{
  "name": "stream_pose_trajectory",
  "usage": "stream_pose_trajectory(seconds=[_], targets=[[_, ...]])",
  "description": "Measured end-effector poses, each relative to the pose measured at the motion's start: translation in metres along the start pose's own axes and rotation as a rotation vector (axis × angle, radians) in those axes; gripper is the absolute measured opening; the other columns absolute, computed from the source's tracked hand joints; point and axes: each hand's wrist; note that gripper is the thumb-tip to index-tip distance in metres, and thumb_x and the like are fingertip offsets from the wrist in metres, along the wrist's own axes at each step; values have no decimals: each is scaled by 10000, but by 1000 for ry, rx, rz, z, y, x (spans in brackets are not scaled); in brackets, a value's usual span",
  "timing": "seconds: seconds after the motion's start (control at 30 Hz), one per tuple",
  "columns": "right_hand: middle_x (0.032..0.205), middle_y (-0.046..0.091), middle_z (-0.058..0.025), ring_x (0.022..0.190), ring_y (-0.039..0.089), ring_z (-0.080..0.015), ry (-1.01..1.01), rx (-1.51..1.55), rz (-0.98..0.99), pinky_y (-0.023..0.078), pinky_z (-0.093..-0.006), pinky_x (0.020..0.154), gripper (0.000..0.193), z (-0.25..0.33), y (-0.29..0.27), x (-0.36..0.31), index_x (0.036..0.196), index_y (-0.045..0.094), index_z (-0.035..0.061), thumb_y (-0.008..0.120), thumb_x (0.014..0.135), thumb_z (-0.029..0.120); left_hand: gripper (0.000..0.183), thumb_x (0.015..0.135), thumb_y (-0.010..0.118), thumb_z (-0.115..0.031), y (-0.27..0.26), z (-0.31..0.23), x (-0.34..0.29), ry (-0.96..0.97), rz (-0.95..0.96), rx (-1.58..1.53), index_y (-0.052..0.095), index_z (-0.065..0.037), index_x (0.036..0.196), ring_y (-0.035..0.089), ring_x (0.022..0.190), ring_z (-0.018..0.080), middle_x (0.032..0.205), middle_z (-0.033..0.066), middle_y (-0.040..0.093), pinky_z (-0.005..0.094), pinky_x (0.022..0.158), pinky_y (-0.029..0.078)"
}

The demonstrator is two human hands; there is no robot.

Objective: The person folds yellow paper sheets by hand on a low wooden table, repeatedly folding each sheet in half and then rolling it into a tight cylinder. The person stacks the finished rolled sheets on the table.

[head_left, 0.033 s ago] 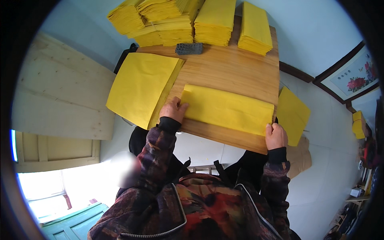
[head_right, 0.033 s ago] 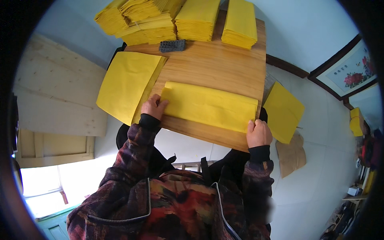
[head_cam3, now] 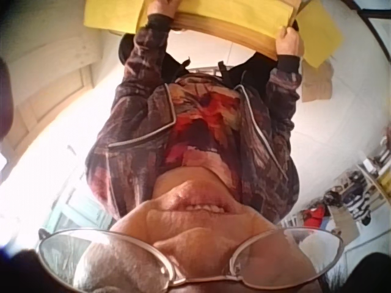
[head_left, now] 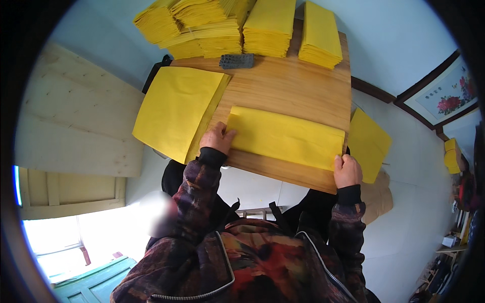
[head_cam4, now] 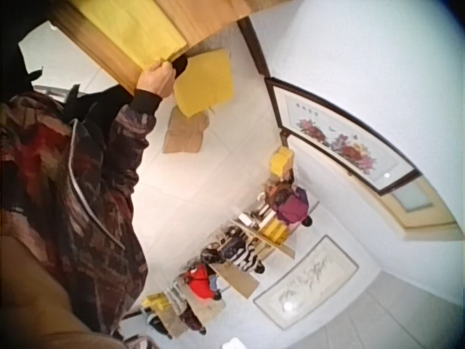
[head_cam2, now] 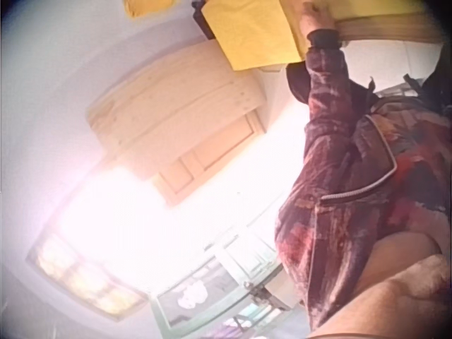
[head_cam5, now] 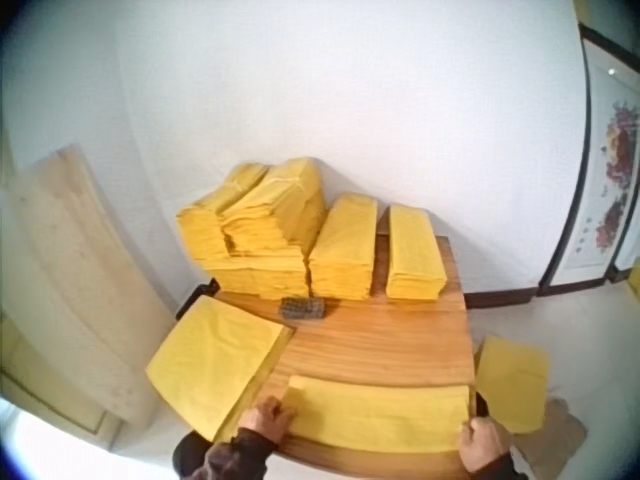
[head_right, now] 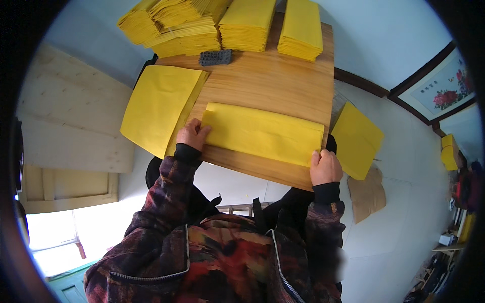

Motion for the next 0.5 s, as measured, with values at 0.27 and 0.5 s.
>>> stream_pose_trajectory(seconds=[0.27,0.5], targets=[[805,628,-166,780,604,-367,38,-15,24,477,-464,667,287,5,-4,1,767,609,28,562,861,295,372,803,660,-404,0,1,3,-15,18,27,575,-42,833,604,717,378,734,183,623,455,626,461],[811,635,-162,781,610,-361,30,2,24,484,-458,667,278,7,-7,2,764,613,21,569,854,281,371,797,669,-404,1,0,5,-33,30,41,583,-44,830,605,727,374,751,176,630,452,633,466]])
Point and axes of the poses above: each hand's wrist, its own x-axis towards the middle knuckle, its own y-axis out of the palm, z = x × y
